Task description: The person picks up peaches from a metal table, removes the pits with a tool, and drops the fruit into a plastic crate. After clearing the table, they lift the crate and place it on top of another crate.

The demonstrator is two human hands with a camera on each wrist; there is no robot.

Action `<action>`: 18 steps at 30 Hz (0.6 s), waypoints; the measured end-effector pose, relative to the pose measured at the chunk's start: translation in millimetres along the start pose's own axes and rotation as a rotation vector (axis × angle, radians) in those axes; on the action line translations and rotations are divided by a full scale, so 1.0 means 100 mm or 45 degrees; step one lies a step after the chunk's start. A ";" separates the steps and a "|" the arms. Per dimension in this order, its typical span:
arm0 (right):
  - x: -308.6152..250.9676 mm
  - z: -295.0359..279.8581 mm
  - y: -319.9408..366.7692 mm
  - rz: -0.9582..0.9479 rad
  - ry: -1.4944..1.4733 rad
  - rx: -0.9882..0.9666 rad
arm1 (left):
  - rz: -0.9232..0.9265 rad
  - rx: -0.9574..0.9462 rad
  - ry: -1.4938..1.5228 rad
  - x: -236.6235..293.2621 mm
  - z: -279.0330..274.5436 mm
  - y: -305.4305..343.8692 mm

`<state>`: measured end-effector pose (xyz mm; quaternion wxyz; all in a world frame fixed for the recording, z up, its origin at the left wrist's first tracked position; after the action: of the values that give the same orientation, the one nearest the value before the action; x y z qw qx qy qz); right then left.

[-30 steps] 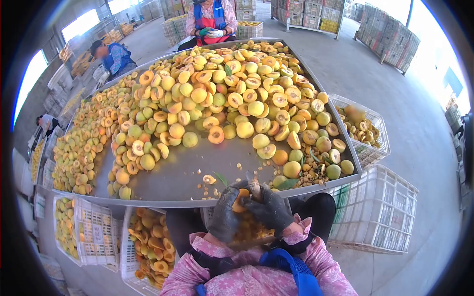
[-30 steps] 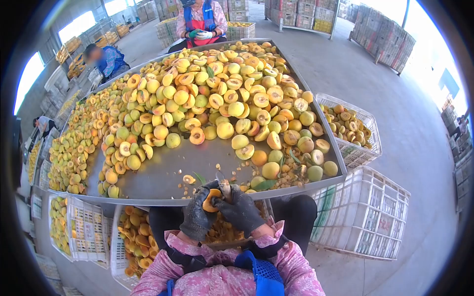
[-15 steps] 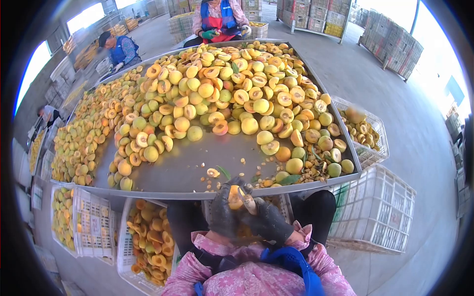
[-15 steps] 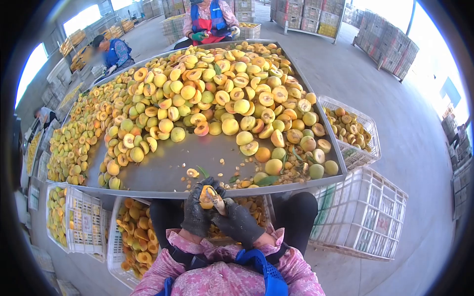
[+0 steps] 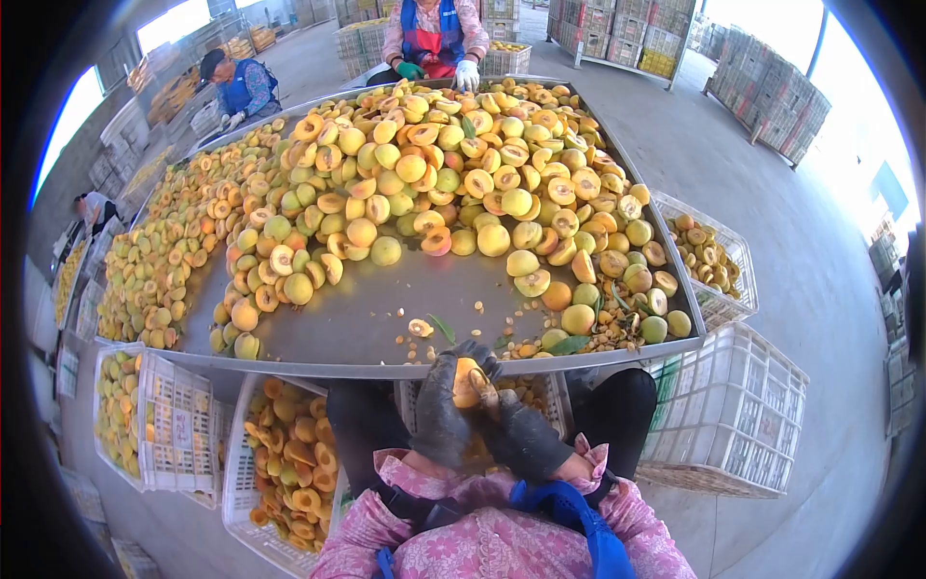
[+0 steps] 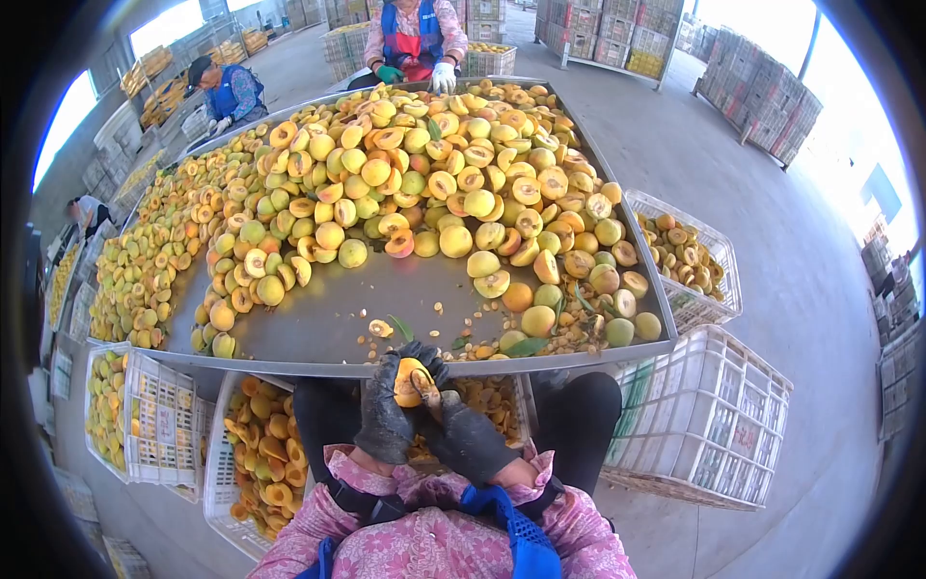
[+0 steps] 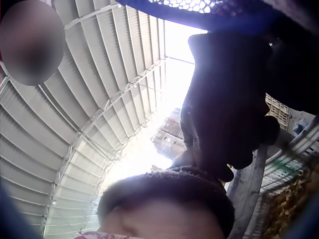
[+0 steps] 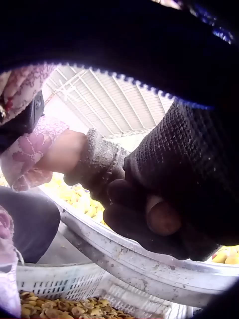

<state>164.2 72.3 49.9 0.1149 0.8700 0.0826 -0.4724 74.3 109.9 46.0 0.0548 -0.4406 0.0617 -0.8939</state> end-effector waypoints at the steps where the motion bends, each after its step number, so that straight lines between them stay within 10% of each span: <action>1: -0.01 0.03 0.01 -0.010 0.163 -0.003 | -0.054 0.074 0.168 -0.04 -0.02 0.01; 6: 0.09 0.14 0.00 0.031 0.312 -0.018 | -0.150 0.213 0.365 -0.12 -0.06 0.07; 18: 0.38 0.87 0.11 -0.533 1.198 -0.045 | 0.444 -0.292 -1.105 0.25 0.01 0.02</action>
<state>117.4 38.4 -26.8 -0.0170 0.9511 0.3056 -0.0411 60.6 103.9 65.7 0.1757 -0.7593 0.2043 -0.5924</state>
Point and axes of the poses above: each hand's wrist, its own y-axis away from the middle knuckle, its own z-axis out of the palm, x = y × z, the point moved 10 cm from there along -y, towards the middle knuckle, and after that the axes turned 11 degrees about z, right-handed, at the moved point
